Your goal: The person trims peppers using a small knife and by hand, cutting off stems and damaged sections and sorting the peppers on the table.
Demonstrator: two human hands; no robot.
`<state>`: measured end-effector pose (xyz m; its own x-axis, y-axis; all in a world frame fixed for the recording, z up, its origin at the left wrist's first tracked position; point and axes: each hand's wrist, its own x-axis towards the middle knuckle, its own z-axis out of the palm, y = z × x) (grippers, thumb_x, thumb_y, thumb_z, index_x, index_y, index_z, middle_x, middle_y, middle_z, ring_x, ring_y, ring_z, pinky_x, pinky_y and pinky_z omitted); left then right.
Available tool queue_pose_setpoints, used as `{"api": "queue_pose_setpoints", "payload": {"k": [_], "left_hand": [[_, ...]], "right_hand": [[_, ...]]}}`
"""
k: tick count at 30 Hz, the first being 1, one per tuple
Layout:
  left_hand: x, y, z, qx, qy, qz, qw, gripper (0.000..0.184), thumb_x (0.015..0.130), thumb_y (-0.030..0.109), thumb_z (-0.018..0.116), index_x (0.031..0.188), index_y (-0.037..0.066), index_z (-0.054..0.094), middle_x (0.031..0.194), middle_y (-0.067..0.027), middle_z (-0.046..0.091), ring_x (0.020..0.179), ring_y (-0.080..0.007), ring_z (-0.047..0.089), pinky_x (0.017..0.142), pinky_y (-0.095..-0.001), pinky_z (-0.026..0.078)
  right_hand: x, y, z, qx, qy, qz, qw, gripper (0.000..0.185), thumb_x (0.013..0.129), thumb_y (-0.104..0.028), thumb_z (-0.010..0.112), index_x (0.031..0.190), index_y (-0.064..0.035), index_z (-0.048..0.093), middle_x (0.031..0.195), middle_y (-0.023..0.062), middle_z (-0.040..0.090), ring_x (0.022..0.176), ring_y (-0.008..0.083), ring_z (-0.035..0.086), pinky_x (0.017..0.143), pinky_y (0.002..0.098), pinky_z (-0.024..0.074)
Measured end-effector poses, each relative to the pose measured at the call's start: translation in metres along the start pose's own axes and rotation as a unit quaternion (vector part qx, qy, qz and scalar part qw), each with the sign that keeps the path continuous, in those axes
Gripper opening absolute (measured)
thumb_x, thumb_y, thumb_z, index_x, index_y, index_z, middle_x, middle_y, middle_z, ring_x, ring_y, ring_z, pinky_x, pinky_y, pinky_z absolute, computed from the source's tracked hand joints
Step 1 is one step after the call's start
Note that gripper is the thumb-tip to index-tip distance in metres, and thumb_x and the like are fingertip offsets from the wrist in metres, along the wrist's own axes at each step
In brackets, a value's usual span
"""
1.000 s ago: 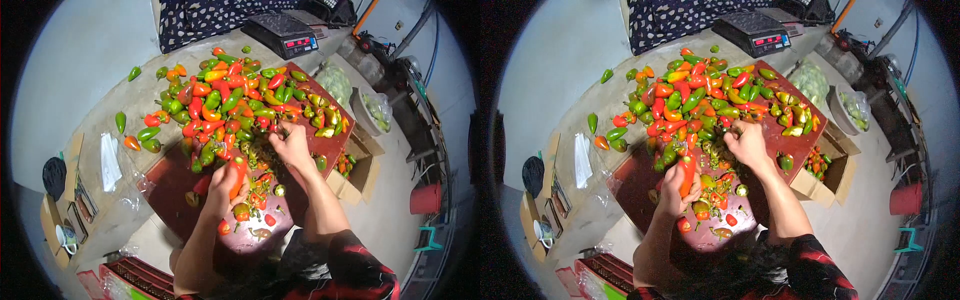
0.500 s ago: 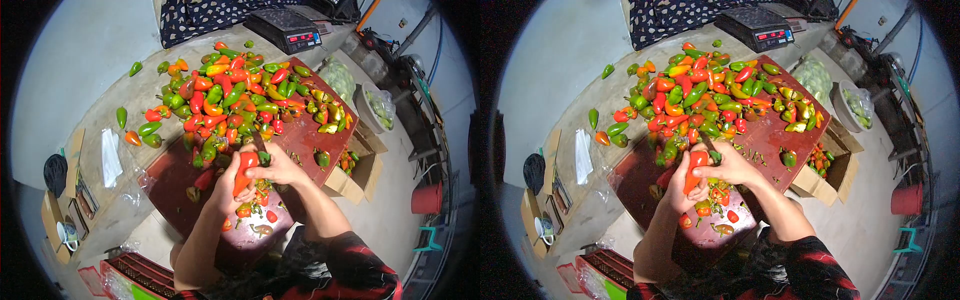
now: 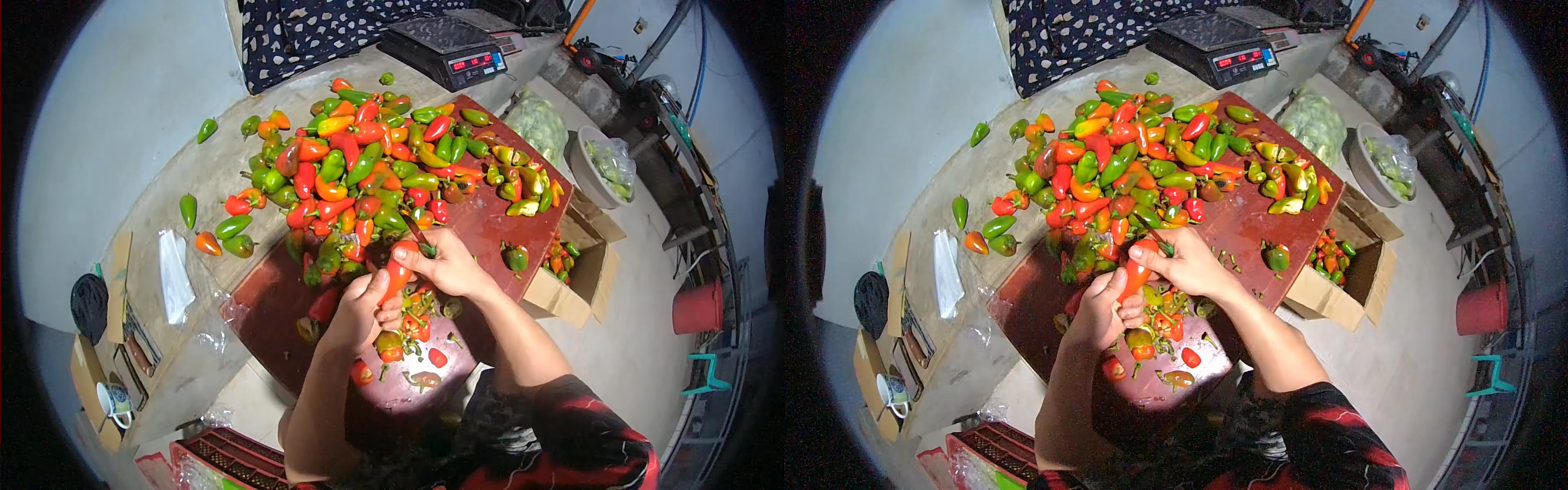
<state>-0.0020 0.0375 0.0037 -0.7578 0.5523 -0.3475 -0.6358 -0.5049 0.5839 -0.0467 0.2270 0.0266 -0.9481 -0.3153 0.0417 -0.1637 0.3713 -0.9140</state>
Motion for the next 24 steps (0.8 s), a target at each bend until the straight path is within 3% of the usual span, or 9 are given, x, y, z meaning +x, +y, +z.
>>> {"api": "queue_pose_setpoints", "payload": {"k": [5,10,13,15,16,17,20,22,24], "left_hand": [[-0.002,0.003,-0.001,0.039,-0.002,-0.021,0.999,0.041,0.107,0.041,0.042,0.112,0.003,0.056,0.065,0.0042,0.036,0.052,-0.0067,0.032,0.049,-0.024,0.03],[0.0,-0.002,0.002,0.17,0.092,0.05,0.98,0.039,0.106,0.038,0.047,0.095,0.002,0.06,0.063,0.0019,0.044,0.049,-0.0063,0.037,0.045,-0.0256,0.032],[0.01,-0.013,-0.007,0.212,0.084,0.077,0.971,0.033,0.106,0.03,0.05,0.103,0.0,0.062,0.066,-0.0004,0.051,0.052,-0.0067,0.044,0.048,-0.024,0.037],[0.011,-0.016,-0.007,0.24,0.086,0.092,0.963,0.032,0.106,0.03,0.048,0.11,0.001,0.062,0.066,-0.0003,0.052,0.052,-0.007,0.045,0.049,-0.0229,0.036],[0.009,-0.014,-0.006,0.264,0.091,0.095,0.956,0.031,0.105,0.026,0.049,0.115,0.0,0.062,0.068,-0.0007,0.055,0.055,-0.0069,0.047,0.051,-0.0219,0.037],[0.007,-0.011,-0.005,0.287,0.097,0.098,0.948,0.03,0.104,0.023,0.05,0.119,0.0,0.063,0.071,-0.001,0.057,0.057,-0.0068,0.049,0.053,-0.0209,0.039],[0.002,-0.007,0.001,0.302,0.102,0.1,0.943,0.027,0.103,0.019,0.052,0.117,0.0,0.064,0.073,-0.0006,0.058,0.059,-0.0059,0.05,0.055,-0.0209,0.04],[0.001,-0.006,0.002,0.311,0.102,0.099,0.94,0.026,0.102,0.019,0.053,0.116,0.0,0.065,0.074,-0.0005,0.059,0.06,-0.0056,0.051,0.055,-0.0209,0.04],[0.002,-0.008,0.001,0.317,0.103,0.101,0.938,0.025,0.102,0.018,0.054,0.115,0.0,0.065,0.074,-0.0004,0.06,0.061,-0.0053,0.051,0.055,-0.0208,0.04]], "right_hand": [[-0.001,0.001,-0.004,0.107,-0.066,0.119,0.985,0.036,0.093,-0.039,0.071,0.085,-0.0042,0.065,0.067,-0.0011,0.058,0.062,0.0084,0.055,0.058,0.0271,0.045],[-0.002,0.006,-0.016,0.125,-0.062,0.103,0.985,0.029,0.087,-0.031,0.08,0.087,-0.0058,0.066,0.071,-0.0029,0.059,0.064,0.0065,0.053,0.059,0.0242,0.0437],[-0.01,-0.009,-0.042,0.027,0.006,0.073,0.997,0.031,0.078,-0.025,0.084,0.093,-0.0035,0.068,0.08,-0.0009,0.063,0.076,0.0081,0.057,0.068,0.0256,0.0455],[-0.021,-0.012,-0.083,-0.091,0.1,0.055,0.989,0.041,0.073,-0.032,0.084,0.096,-0.0006,0.069,0.078,0.0031,0.066,0.071,0.0092,0.058,0.065,0.0279,0.0483],[-0.032,-0.034,-0.104,-0.118,0.146,0.111,0.976,0.042,0.074,-0.035,0.082,0.094,0.0,0.07,0.08,0.0052,0.068,0.072,0.0113,0.062,0.066,0.0295,0.0498],[-0.042,-0.023,-0.129,-0.191,0.229,0.077,0.951,0.041,0.074,-0.034,0.081,0.092,0.0004,0.071,0.077,0.0054,0.068,0.07,0.0126,0.062,0.066,0.0311,0.0503],[-0.075,-0.008,-0.2,-0.254,0.339,0.139,0.895,0.038,0.073,-0.029,0.078,0.088,0.0054,0.07,0.073,0.0091,0.069,0.068,0.0141,0.063,0.064,0.0332,0.0505],[-0.087,-0.009,-0.222,-0.415,0.352,0.219,0.81,0.039,0.073,-0.03,0.078,0.088,0.0057,0.071,0.081,0.0211,0.072,0.073,0.0296,0.072,0.071,0.0406,0.0548],[-0.098,-0.003,-0.235,-0.426,0.318,0.339,0.776,0.045,0.072,-0.032,0.083,0.096,0.0047,0.071,0.094,0.0233,0.073,0.085,0.0349,0.072,0.077,0.0436,0.0551]]}}
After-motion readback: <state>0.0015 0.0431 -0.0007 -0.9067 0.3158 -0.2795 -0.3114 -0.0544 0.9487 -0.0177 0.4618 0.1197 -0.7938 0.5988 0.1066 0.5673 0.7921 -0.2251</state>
